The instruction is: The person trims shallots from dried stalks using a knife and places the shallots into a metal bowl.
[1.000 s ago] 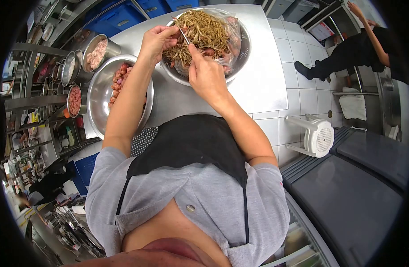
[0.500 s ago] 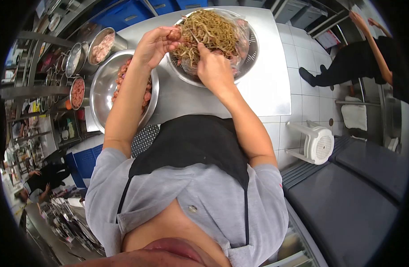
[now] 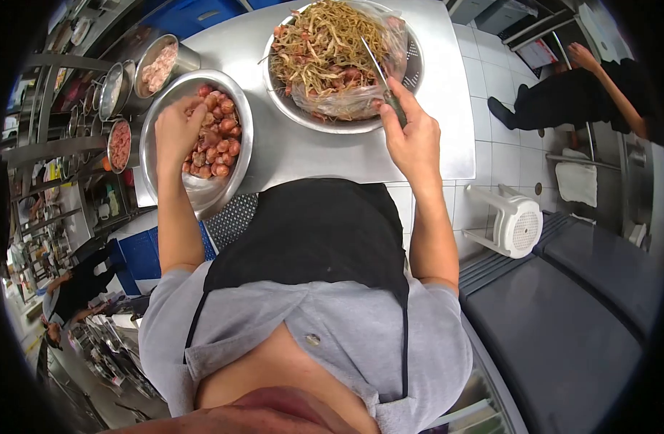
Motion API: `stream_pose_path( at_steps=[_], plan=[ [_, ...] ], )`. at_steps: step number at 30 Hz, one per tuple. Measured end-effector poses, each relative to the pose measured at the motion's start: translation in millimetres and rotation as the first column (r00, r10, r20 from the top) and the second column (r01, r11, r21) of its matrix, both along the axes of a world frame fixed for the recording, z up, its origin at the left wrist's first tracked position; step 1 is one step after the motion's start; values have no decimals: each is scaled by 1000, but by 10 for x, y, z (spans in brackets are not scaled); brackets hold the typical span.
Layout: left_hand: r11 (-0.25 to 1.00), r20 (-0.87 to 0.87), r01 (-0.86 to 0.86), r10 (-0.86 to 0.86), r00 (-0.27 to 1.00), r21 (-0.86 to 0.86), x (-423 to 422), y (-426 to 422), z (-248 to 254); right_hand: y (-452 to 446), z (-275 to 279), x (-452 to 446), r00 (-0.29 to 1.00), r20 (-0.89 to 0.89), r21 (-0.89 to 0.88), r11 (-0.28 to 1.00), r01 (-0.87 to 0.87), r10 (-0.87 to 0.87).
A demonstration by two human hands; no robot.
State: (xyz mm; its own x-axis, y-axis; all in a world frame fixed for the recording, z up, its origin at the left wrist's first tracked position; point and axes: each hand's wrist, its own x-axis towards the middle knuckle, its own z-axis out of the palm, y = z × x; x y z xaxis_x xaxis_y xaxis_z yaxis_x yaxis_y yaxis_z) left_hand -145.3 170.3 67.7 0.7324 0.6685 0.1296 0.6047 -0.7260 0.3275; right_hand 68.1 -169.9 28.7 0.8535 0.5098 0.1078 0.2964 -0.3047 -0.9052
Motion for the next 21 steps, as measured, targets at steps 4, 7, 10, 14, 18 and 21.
stream_pose_path(
  at_steps=[4,7,10,14,18,21],
  plan=[
    [936,349,352,-319,881,-34,620,-419,-27,9,0,20,999,-33,3,1000,0,0],
    [721,387,687,-660,644,86,1373,-848,-432,19,40,21,1000,-8,34,999,16,-15],
    [645,-92,722,-727,681,251,1883,-1194,-680,-21,23,19,999,25,65,998,25,-26],
    [650,-168,745,-726,667,148,2115,-1294,-610,-154,98,-31,994,-89,-43,997,57,-61],
    [670,-30,732,-735,678,125,2082,-1188,-725,-150,-45,-27,996,-62,96,992,76,-71],
    [697,-17,705,-710,704,132,1979,-1231,-652,-137,15,-13,993,-76,91,991,94,-88]
  ],
)
